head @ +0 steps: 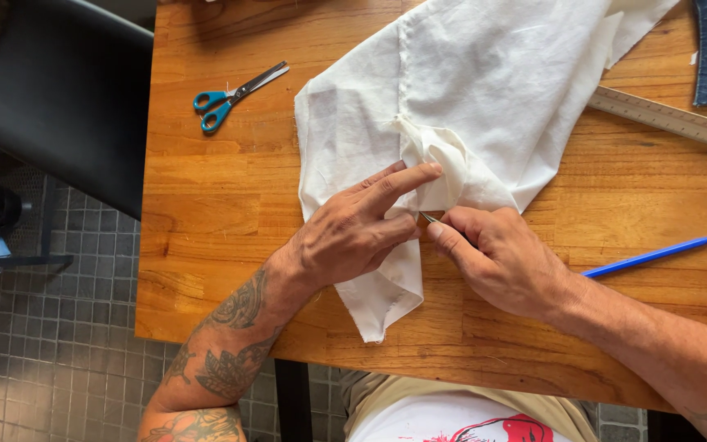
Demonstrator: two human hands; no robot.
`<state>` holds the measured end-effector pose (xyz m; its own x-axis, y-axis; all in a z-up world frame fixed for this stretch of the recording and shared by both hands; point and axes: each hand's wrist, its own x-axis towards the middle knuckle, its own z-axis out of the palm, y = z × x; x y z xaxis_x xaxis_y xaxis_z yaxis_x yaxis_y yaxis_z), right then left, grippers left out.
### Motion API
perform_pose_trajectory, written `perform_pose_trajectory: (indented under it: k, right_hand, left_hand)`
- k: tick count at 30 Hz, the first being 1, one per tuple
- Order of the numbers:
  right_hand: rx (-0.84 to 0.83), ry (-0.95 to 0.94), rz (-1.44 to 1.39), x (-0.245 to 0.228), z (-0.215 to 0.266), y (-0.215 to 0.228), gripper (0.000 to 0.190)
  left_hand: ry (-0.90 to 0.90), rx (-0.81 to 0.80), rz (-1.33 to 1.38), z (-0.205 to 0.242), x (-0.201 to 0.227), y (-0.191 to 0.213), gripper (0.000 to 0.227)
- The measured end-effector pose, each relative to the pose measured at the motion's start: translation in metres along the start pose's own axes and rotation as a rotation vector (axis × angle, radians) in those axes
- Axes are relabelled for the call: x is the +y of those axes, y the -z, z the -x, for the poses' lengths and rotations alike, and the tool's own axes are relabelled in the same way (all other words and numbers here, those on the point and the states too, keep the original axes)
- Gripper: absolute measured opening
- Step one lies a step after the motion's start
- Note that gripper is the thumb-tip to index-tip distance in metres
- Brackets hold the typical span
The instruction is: The person uses a seam ripper to carefully cut and remove stitches from a white fabric garment laid on a wooden table. The person holds the fabric with one hand and manipulates the tool with the other to separate the seams.
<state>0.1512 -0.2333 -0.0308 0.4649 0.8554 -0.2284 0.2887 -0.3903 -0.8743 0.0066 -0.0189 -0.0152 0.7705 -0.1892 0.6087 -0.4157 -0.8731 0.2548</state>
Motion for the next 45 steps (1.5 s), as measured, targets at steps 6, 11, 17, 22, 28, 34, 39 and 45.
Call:
perform_pose_trajectory:
  k: [6,11,17,22,28,34,39,45]
  right_hand:
    - [-0.037,-0.012,0.021,-0.013,0.0,0.008,0.038]
    - [-0.067,-0.017,0.059,-0.016,0.004,0.008,0.039]
    - [-0.041,-0.041,0.092,-0.019,0.004,0.006,0.039]
    - [-0.046,-0.049,0.097,-0.022,0.003,0.007,0.038]
    - [-0.042,-0.048,0.087,-0.025,0.006,0.007,0.036]
    - [-0.054,-0.059,0.101,-0.032,0.008,0.009,0.039]
    - [-0.054,-0.045,0.1,-0.029,0.007,0.008,0.038]
    - [-0.048,-0.024,0.093,-0.023,0.006,0.007,0.037]
  left_hand:
    - [-0.001,0.002,-0.002,-0.001,-0.001,0.003,0.03]
    - [-0.002,-0.003,0.016,-0.003,0.001,0.006,0.028]
    - [-0.002,-0.002,0.046,-0.002,0.002,0.006,0.027]
    - [0.004,-0.051,0.101,0.004,-0.003,0.003,0.022]
    - [0.014,-0.075,0.156,0.007,-0.006,0.004,0.02]
    - [0.003,-0.098,0.13,0.004,-0.005,0.008,0.023]
    - [0.002,-0.1,0.126,0.006,-0.006,0.007,0.023]
    - [0.003,-0.104,0.135,0.006,-0.007,0.005,0.021]
